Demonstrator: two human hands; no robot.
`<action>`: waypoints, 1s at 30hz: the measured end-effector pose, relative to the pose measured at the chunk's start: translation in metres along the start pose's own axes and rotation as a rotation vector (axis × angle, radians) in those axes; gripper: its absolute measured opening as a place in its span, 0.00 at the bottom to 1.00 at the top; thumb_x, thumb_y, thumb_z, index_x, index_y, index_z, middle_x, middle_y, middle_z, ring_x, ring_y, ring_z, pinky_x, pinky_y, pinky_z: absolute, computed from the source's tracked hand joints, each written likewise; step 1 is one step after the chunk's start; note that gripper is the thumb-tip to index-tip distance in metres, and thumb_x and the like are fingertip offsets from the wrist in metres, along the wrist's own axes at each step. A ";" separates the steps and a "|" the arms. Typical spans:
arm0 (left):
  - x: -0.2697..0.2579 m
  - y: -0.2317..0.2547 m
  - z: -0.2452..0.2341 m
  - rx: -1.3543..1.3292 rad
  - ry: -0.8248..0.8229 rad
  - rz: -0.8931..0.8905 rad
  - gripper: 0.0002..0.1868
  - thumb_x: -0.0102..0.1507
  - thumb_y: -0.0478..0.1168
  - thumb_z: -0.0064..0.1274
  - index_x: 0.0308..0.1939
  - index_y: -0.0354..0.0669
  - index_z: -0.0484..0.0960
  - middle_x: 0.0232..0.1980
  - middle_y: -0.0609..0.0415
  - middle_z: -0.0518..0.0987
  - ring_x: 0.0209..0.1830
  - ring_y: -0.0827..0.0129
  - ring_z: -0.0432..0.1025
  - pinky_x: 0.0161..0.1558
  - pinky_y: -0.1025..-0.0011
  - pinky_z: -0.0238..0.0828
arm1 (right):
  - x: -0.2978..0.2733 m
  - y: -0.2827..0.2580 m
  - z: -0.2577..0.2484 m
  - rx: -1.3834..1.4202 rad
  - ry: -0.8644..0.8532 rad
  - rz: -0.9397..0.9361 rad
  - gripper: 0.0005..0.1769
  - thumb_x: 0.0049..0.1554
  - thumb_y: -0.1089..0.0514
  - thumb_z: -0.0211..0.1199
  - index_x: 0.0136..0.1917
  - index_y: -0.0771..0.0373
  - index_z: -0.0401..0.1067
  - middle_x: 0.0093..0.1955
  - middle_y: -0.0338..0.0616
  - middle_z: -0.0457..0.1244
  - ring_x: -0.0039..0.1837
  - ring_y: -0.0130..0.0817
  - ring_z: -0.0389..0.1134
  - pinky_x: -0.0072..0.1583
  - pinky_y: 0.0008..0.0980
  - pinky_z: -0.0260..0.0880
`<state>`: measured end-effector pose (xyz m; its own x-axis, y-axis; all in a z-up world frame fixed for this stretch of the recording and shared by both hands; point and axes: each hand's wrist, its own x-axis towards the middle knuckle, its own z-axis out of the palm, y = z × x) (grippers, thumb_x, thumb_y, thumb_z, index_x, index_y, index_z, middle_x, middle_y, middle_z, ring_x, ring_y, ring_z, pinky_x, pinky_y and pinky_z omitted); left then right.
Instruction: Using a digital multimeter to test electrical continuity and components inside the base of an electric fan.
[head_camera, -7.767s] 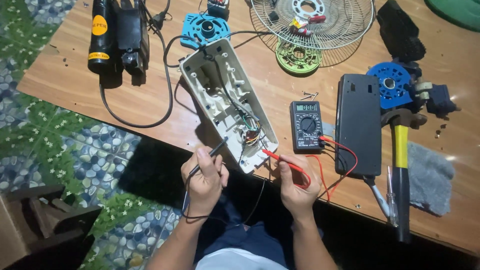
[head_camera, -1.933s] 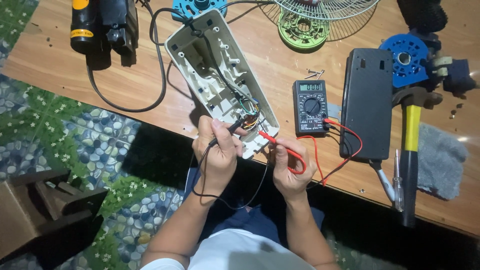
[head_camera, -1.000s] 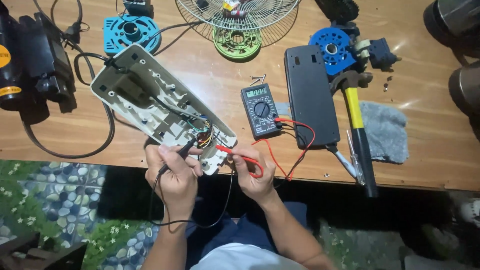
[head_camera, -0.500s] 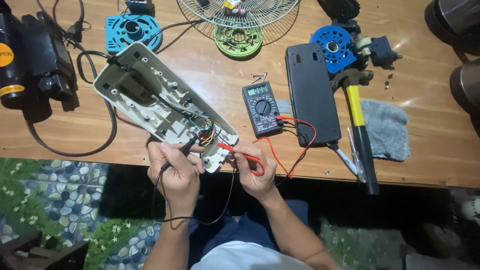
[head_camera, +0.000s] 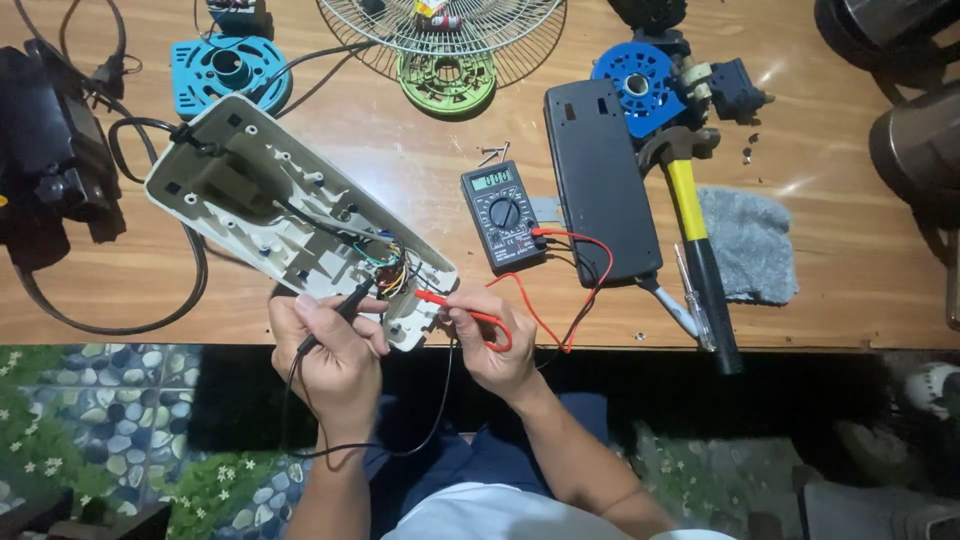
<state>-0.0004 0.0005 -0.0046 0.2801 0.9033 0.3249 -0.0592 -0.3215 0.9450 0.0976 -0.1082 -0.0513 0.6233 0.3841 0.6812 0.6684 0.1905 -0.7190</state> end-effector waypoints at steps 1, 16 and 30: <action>0.000 0.000 0.000 0.004 -0.001 -0.002 0.18 0.77 0.37 0.27 0.35 0.37 0.65 0.21 0.45 0.78 0.05 0.70 0.65 0.13 0.77 0.61 | 0.000 0.001 0.000 -0.013 -0.003 -0.009 0.04 0.58 0.66 0.67 0.47 0.67 0.80 0.35 0.47 0.71 0.34 0.38 0.74 0.37 0.30 0.74; 0.000 0.003 0.000 -0.031 0.007 -0.016 0.18 0.77 0.38 0.27 0.34 0.37 0.64 0.21 0.44 0.78 0.05 0.71 0.65 0.13 0.78 0.61 | -0.002 0.001 -0.002 0.028 -0.017 -0.009 0.05 0.58 0.66 0.67 0.48 0.68 0.80 0.37 0.49 0.72 0.36 0.40 0.75 0.40 0.32 0.76; -0.010 0.005 -0.016 -0.027 -0.021 -0.083 0.18 0.76 0.38 0.27 0.33 0.38 0.65 0.20 0.45 0.79 0.05 0.72 0.66 0.10 0.78 0.61 | 0.003 0.000 -0.002 -0.024 0.003 -0.077 0.05 0.60 0.67 0.64 0.48 0.71 0.78 0.39 0.52 0.72 0.35 0.41 0.72 0.39 0.33 0.74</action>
<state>-0.0188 -0.0059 -0.0024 0.3048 0.9205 0.2446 -0.0608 -0.2375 0.9695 0.1004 -0.1086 -0.0490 0.5709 0.3669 0.7345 0.7237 0.1977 -0.6612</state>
